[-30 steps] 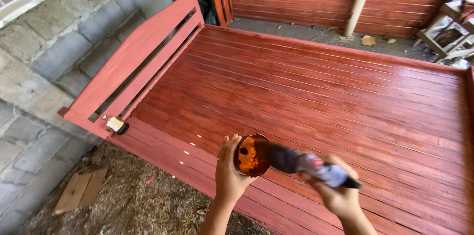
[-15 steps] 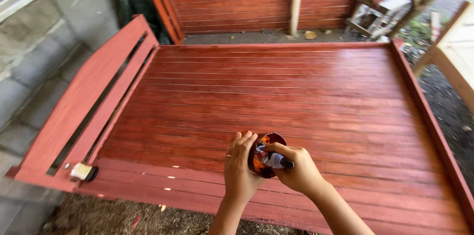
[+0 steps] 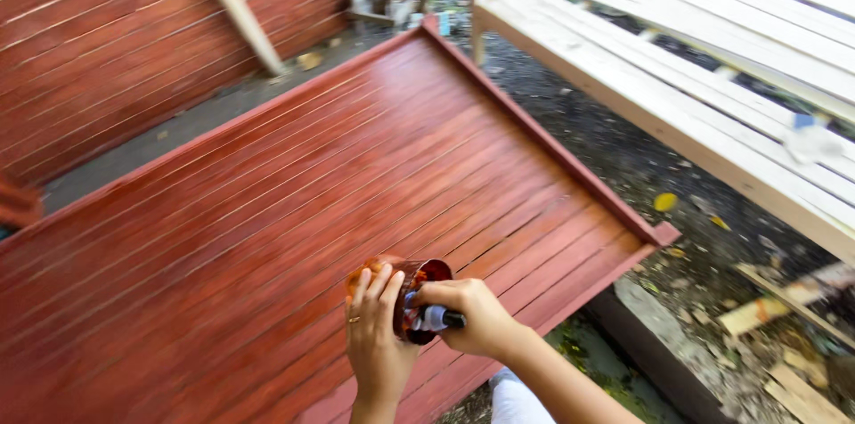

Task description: The person applies wood stain to the slatted surface of a red wooden bench using a brush, holding a container of stain in the other hand. They brush along the planks across different sections of the bench, pour more stain from a bottle into the container, and resume brushing the wood.

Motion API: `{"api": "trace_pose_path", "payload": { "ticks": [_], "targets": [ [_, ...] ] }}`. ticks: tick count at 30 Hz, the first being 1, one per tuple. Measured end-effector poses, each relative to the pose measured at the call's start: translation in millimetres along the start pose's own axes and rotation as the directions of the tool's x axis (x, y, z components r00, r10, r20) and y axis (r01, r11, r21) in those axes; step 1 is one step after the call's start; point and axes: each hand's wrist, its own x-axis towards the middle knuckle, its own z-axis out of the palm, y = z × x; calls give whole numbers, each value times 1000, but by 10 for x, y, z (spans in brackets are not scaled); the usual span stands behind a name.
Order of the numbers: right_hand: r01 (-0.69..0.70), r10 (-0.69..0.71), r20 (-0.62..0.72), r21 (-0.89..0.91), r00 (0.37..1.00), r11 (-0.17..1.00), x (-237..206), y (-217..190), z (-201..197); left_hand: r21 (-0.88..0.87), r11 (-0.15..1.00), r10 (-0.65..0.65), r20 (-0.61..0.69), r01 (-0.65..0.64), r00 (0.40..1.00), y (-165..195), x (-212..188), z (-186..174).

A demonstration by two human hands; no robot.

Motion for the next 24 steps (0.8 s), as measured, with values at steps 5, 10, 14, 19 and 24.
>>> {"api": "trace_pose_path", "payload": {
  "ticks": [5,10,14,19,24],
  "targets": [
    [-35,22,-114,-113,993,993,-86,636,-500,-53,998,45,249,-33,967,-5,532,994],
    [-196,191,-283,13,940,981,-340,1426,-969,-171,976,-58,405,138,912,-194,849,2098],
    [-282,220,-528,-38,820,959,-623,2255,-988,-170,924,-223,489,343,843,-381,805,3086],
    [-566,281,-656,-272,701,778,-975,3833,-901,-147,908,-259,539,392,801,-544,581,4273],
    [-651,238,-665,-482,708,587,-1256,5345,-815,-95,893,-273,661,439,699,-570,344,4975]
  ]
}}
